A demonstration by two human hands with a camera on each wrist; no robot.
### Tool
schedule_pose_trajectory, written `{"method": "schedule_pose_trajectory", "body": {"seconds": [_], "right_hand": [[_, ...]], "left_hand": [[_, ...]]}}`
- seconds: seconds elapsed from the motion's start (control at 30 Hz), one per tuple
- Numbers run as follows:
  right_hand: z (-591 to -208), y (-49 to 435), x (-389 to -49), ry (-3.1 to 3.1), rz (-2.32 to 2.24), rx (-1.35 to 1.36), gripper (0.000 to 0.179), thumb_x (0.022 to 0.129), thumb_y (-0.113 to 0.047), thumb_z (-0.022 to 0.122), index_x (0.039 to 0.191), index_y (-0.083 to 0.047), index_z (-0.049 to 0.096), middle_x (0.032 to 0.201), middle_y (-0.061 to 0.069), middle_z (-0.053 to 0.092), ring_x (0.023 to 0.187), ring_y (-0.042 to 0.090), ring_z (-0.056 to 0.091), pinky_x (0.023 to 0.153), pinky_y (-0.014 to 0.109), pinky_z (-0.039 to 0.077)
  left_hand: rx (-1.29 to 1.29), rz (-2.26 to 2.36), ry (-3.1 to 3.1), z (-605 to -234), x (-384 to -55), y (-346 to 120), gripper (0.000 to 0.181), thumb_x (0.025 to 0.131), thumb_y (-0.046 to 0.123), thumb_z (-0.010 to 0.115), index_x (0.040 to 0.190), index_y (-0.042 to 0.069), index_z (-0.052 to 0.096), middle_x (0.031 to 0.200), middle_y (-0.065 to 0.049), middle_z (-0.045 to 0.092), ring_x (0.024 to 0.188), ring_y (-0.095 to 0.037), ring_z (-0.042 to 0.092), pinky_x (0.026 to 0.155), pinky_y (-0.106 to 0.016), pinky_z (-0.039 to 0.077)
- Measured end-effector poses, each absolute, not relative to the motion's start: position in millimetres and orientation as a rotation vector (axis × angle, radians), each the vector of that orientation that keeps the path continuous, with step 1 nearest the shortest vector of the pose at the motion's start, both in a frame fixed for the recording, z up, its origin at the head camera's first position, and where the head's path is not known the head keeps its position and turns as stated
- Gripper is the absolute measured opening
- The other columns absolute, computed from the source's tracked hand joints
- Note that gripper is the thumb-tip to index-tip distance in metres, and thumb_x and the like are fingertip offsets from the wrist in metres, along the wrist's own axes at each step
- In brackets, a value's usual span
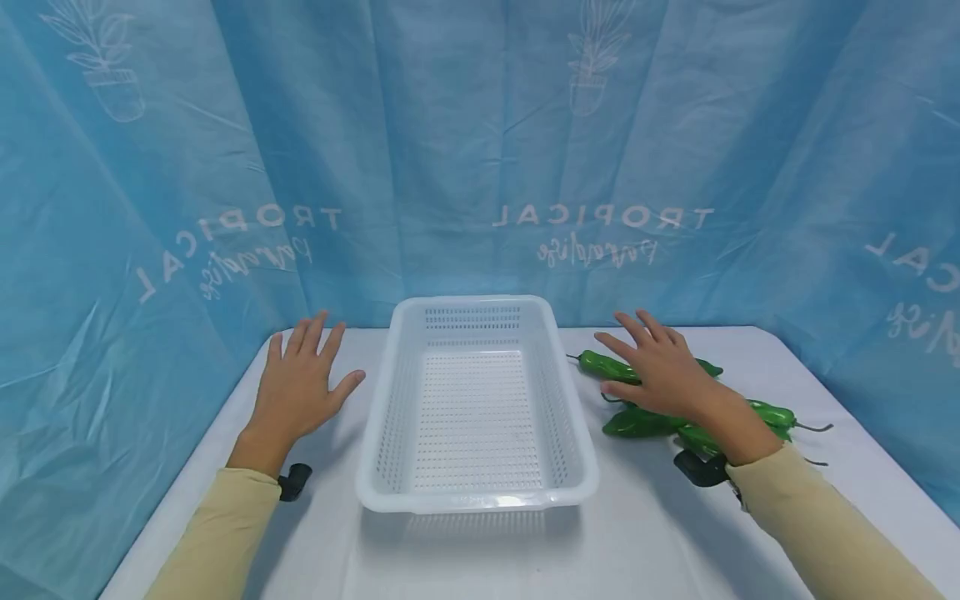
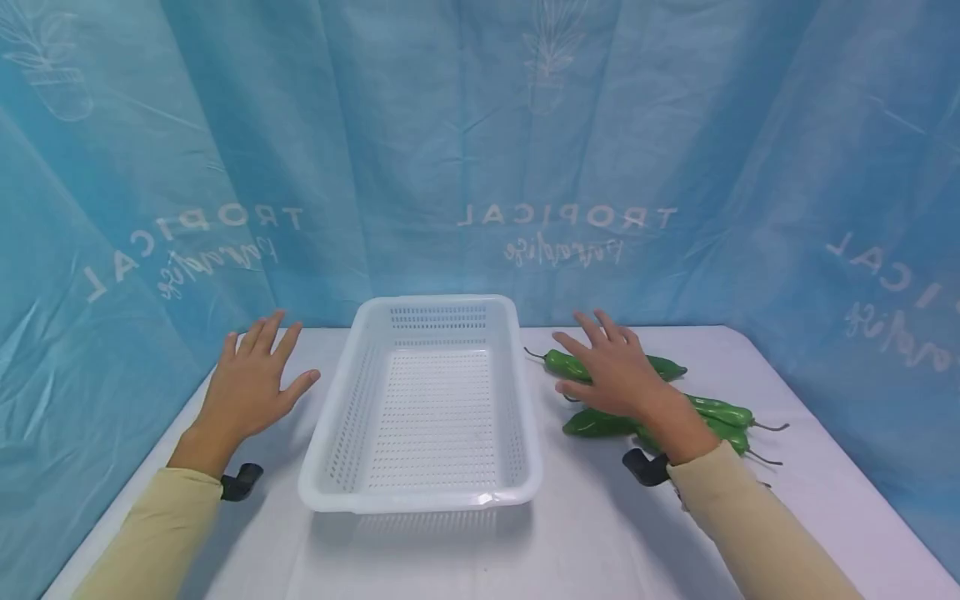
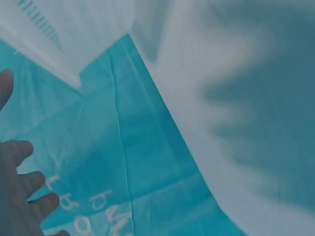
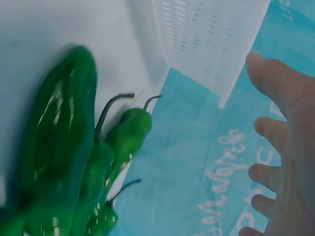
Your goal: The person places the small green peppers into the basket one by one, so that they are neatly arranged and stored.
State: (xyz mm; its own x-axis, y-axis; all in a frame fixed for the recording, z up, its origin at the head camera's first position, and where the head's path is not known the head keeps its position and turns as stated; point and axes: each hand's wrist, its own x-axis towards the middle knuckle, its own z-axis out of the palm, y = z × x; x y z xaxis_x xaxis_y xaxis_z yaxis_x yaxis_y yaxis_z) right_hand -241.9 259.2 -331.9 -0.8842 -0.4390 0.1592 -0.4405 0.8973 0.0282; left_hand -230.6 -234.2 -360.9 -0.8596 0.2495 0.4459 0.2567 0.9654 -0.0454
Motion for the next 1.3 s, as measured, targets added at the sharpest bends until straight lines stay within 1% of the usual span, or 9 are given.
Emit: {"method": "schedule_pose_trajectory", "body": {"seconds": [0.23, 0.4, 0.5, 0.63, 0.8, 0.93, 1.03, 1.17, 1.3], "right_hand": [[-318.0, 278.4, -226.6, -2.906, 0.065, 0.732, 0.066, 0.09, -0.035, 0.071, 0.148, -0.016, 0.046, 0.156, 0.022, 0.035, 0.146, 0.052, 0.021, 0.104, 0.077, 0.03], [-310.9, 295.5, -214.1, -2.822, 0.162, 0.841, 0.04, 0.088, -0.024, 0.075, 0.125, -0.015, 0.065, 0.137, 0.016, 0.059, 0.136, 0.045, 0.043, 0.099, 0.071, 0.042], [-309.8, 310.7, -201.2, -2.822, 0.21, 0.871, 0.029, 0.086, -0.016, 0.076, 0.115, -0.018, 0.069, 0.126, 0.01, 0.066, 0.124, 0.038, 0.056, 0.096, 0.061, 0.05], [-316.9, 336.0, -183.7, -2.776, 0.153, 0.885, 0.035, 0.079, -0.01, 0.08, 0.11, -0.024, 0.069, 0.115, -0.003, 0.068, 0.109, 0.028, 0.063, 0.088, 0.044, 0.057], [-324.9, 360.4, -175.3, -2.687, 0.074, 0.853, 0.047, 0.07, -0.009, 0.086, 0.111, -0.024, 0.069, 0.11, -0.005, 0.07, 0.103, 0.026, 0.063, 0.08, 0.04, 0.058], [-330.1, 367.8, -176.2, -2.738, 0.102, 0.81, 0.049, 0.072, -0.009, 0.085, 0.116, -0.022, 0.069, 0.114, -0.001, 0.07, 0.106, 0.03, 0.062, 0.08, 0.044, 0.057], [-333.7, 368.3, -177.0, -2.771, 0.125, 0.803, 0.05, 0.072, -0.01, 0.085, 0.117, -0.021, 0.068, 0.115, 0.0, 0.07, 0.107, 0.03, 0.061, 0.08, 0.042, 0.058], [-337.5, 368.1, -178.9, -2.773, 0.108, 0.84, 0.052, 0.07, -0.01, 0.086, 0.117, -0.022, 0.068, 0.115, -0.001, 0.069, 0.106, 0.028, 0.062, 0.079, 0.038, 0.058], [-340.5, 367.7, -180.5, -2.781, 0.095, 0.862, 0.054, 0.069, -0.011, 0.086, 0.119, -0.022, 0.067, 0.116, -0.001, 0.07, 0.106, 0.028, 0.063, 0.079, 0.038, 0.059]], "left_hand": [[-0.479, -0.254, -2.68, -350.4, -213.7, -240.4, 0.072, 0.094, 0.038, 0.064, 0.15, 0.001, 0.038, 0.158, -0.027, 0.03, 0.141, -0.05, 0.034, 0.112, -0.07, 0.032], [-0.457, -0.857, -2.792, -337.9, -182.5, -240.5, 0.065, 0.102, 0.037, 0.053, 0.155, 0.008, 0.03, 0.159, -0.023, 0.032, 0.141, -0.045, 0.037, 0.108, -0.07, 0.038], [-0.463, -1.075, -2.758, -334.7, -168.6, -246.9, 0.056, 0.104, 0.032, 0.051, 0.154, 0.014, 0.035, 0.155, -0.015, 0.042, 0.135, -0.023, 0.05, 0.104, -0.046, 0.053], [-0.517, -1.235, -2.723, -339.0, -161.3, -257.0, 0.048, 0.105, 0.024, 0.05, 0.15, 0.015, 0.041, 0.148, -0.011, 0.05, 0.117, 0.012, 0.051, 0.091, -0.013, 0.051], [-0.567, -1.339, -2.772, -343.3, -164.0, -268.7, 0.047, 0.106, 0.023, 0.047, 0.15, 0.01, 0.039, 0.146, -0.016, 0.051, 0.113, 0.021, 0.048, 0.089, -0.013, 0.052], [-0.59, -1.464, -2.825, -344.8, -171.2, -272.0, 0.048, 0.107, 0.026, 0.043, 0.151, 0.008, 0.036, 0.15, -0.02, 0.046, 0.118, 0.015, 0.053, 0.091, -0.016, 0.053], [-0.545, -1.521, -2.854, -347.6, -179.0, -266.3, 0.051, 0.107, 0.03, 0.043, 0.152, 0.009, 0.034, 0.153, -0.02, 0.042, 0.128, -0.009, 0.058, 0.094, -0.022, 0.054], [-0.514, -1.586, -2.858, -352.7, -188.6, -253.1, 0.057, 0.106, 0.032, 0.044, 0.155, 0.008, 0.027, 0.157, -0.021, 0.036, 0.135, -0.042, 0.048, 0.1, -0.041, 0.055], [-0.478, -1.633, -2.844, -356.1, -195.6, -241.4, 0.064, 0.105, 0.034, 0.046, 0.157, 0.008, 0.02, 0.158, -0.022, 0.033, 0.137, -0.045, 0.046, 0.103, -0.051, 0.053]]}}
